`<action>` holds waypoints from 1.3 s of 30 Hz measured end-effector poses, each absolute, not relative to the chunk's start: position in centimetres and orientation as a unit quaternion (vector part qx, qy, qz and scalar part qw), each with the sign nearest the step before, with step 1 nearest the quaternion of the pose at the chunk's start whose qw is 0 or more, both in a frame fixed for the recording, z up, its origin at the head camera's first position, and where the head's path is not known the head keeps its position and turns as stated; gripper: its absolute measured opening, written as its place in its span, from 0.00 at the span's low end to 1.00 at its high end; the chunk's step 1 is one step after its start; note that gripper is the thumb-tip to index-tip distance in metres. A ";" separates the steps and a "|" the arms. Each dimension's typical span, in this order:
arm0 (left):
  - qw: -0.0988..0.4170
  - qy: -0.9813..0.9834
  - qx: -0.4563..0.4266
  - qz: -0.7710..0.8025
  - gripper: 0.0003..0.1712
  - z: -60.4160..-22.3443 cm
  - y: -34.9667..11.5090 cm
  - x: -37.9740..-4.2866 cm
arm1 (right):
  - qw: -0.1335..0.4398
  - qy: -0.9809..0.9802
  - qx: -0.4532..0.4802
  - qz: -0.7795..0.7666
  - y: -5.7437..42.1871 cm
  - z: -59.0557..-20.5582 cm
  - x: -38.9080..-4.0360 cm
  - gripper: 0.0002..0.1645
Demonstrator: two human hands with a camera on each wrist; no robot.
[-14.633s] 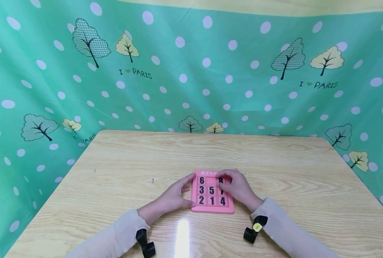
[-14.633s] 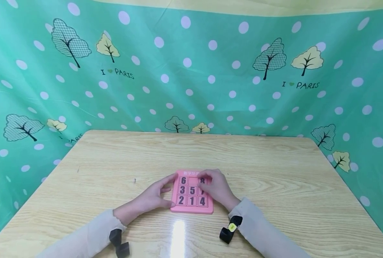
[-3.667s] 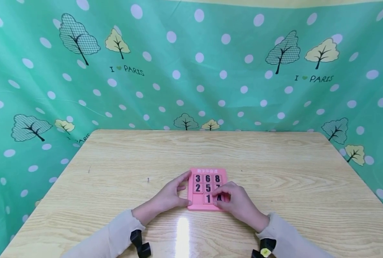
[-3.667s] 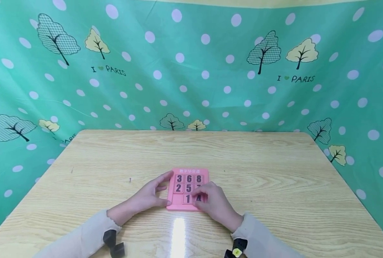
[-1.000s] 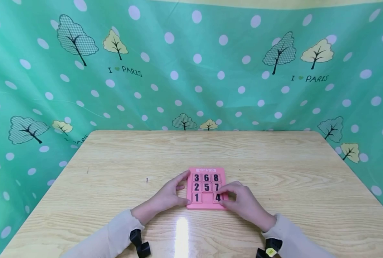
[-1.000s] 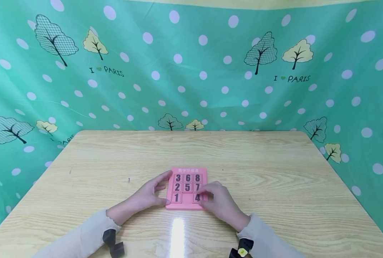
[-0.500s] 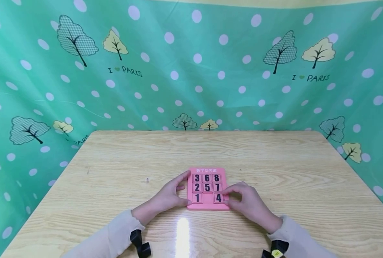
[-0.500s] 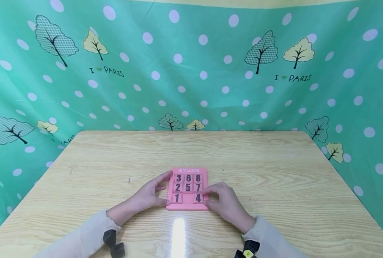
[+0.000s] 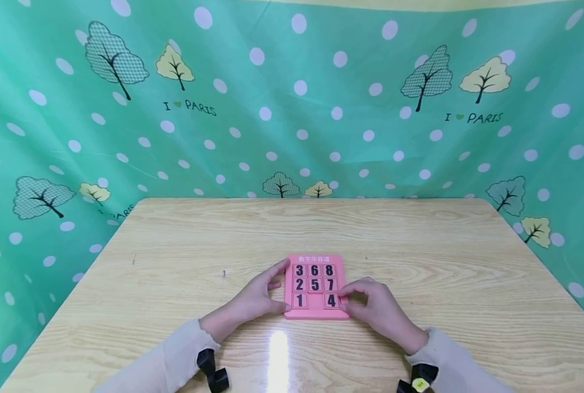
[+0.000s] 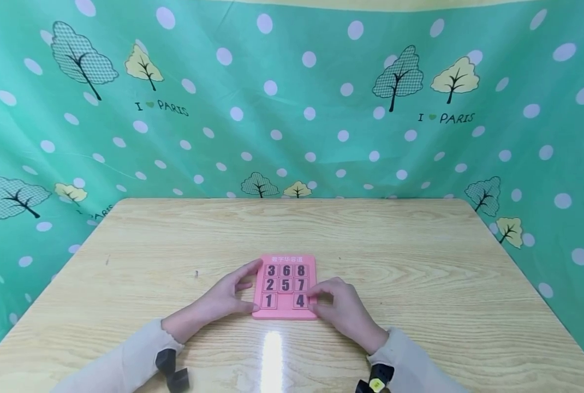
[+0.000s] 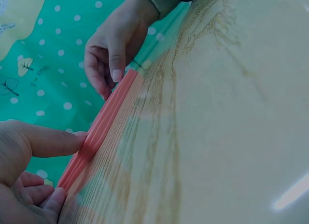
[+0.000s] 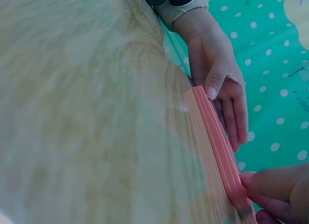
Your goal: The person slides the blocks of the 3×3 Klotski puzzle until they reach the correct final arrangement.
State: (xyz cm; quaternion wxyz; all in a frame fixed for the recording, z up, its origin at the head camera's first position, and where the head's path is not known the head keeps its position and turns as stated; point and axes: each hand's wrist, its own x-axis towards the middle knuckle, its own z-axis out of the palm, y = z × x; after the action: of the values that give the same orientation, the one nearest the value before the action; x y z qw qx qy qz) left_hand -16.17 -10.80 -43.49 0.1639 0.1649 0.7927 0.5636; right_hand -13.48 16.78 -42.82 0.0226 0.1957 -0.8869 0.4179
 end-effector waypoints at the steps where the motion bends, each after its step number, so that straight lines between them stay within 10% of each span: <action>1: 0.164 0.792 0.165 0.564 0.57 -43.5 -10.8 -16.2 | 0.021 -0.886 0.196 0.421 16.7 -42.8 -13.5 0.13; 39: 0.161 0.789 0.171 0.568 0.57 -43.2 -10.7 -16.1 | 0.000 -0.868 0.190 0.460 14.4 -43.4 -13.4 0.13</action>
State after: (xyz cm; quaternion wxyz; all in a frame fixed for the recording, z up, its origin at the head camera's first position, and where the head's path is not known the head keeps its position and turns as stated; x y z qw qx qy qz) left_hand -16.09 -10.72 -43.22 0.1611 0.1708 0.7889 0.5679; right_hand -13.42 14.38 -43.44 0.0003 0.1895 -0.8677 0.4595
